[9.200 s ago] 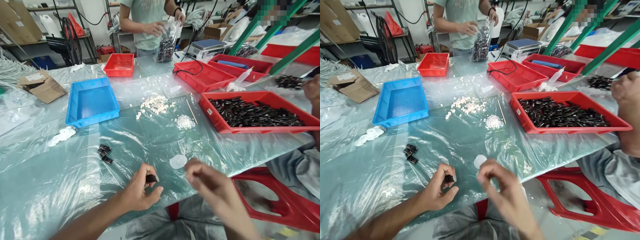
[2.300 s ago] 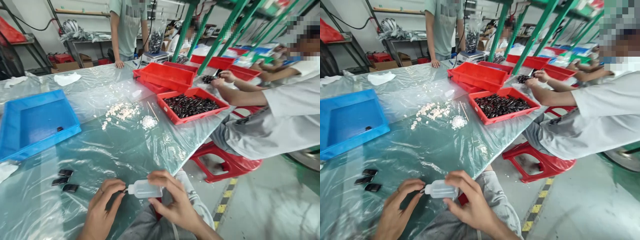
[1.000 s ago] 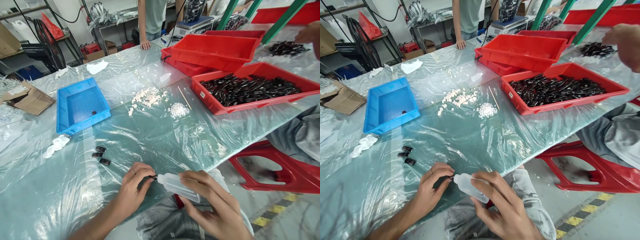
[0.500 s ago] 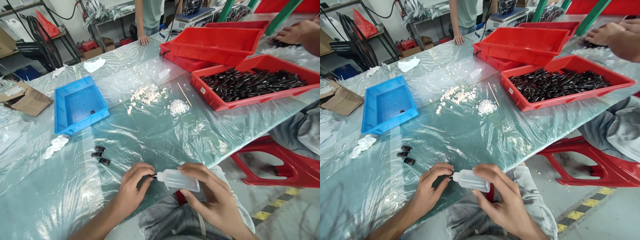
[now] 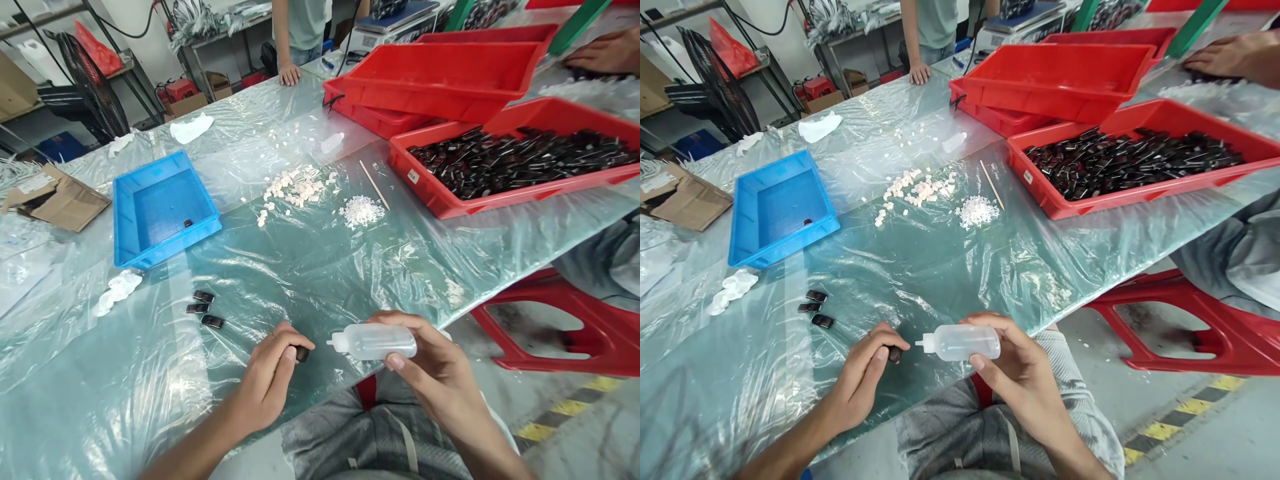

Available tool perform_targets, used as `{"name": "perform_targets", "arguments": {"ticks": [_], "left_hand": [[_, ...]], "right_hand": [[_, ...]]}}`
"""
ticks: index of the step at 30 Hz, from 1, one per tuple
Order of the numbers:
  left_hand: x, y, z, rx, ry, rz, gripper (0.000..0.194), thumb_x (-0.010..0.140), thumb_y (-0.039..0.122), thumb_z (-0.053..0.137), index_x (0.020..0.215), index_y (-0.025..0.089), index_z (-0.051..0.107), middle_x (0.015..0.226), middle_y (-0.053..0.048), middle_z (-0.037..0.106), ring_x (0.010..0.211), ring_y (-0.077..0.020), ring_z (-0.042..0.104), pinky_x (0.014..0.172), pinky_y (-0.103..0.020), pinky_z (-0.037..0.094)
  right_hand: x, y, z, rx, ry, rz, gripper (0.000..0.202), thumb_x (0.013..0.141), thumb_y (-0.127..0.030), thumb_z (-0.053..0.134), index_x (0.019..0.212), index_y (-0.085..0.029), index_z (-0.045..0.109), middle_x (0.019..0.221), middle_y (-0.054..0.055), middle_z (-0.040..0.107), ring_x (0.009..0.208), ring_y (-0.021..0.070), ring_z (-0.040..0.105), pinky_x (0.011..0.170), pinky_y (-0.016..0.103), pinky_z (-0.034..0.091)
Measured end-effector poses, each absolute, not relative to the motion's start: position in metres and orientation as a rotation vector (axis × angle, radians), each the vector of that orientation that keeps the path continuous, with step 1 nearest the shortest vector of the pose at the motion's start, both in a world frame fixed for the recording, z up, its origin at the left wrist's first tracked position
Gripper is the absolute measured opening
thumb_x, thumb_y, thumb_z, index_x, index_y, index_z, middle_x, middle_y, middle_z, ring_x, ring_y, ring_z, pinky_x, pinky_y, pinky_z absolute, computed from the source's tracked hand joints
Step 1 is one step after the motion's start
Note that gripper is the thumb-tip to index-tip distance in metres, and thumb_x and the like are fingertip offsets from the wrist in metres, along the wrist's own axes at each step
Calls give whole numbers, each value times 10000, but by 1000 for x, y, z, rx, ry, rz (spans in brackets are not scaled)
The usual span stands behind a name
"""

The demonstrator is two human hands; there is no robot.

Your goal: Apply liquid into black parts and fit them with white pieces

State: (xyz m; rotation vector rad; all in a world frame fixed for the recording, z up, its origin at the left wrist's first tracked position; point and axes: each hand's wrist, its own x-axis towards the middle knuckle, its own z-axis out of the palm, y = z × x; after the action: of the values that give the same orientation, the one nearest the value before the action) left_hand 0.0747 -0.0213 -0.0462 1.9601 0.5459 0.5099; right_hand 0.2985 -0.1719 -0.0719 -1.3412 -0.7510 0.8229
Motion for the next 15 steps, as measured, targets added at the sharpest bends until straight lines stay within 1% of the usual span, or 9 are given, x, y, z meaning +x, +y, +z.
{"name": "perform_targets", "arguments": {"ticks": [4, 9, 12, 15], "left_hand": [[80, -18, -47, 1899, 571, 543, 187, 1101, 256, 551, 1182, 273, 720, 999, -47, 737, 872, -188, 707, 742, -299, 536], [80, -16, -48, 1865, 648, 574, 115, 1024, 255, 712, 1098, 276, 797, 988, -46, 798, 871, -192, 752, 745, -291, 571], [79, -17, -50, 1862, 687, 589, 100, 1015, 238, 710, 1071, 252, 793, 1000, -58, 802, 891, -202, 771, 758, -301, 601], [79, -16, -54, 1753, 733, 533, 94, 1020, 238, 683, 1077, 220, 756, 1030, -64, 773, 836, -180, 783, 741, -288, 644]], "right_hand": [[298, -167, -62, -1371, -780, 745, 242, 885, -329, 813, 1122, -378, 800, 1112, 30, 807, 940, 182, 790, 790, 196, 653], [296, -162, -56, -1375, -800, 703, 237, 871, -332, 812, 1097, -405, 811, 1069, 17, 813, 878, 176, 791, 743, 189, 651], [295, -161, -55, -1375, -802, 699, 235, 872, -332, 807, 1093, -412, 810, 1060, 11, 814, 865, 165, 788, 736, 178, 645], [296, -161, -55, -1373, -805, 692, 239, 865, -331, 810, 1090, -409, 809, 1056, 7, 815, 906, 160, 786, 767, 169, 641]]}}
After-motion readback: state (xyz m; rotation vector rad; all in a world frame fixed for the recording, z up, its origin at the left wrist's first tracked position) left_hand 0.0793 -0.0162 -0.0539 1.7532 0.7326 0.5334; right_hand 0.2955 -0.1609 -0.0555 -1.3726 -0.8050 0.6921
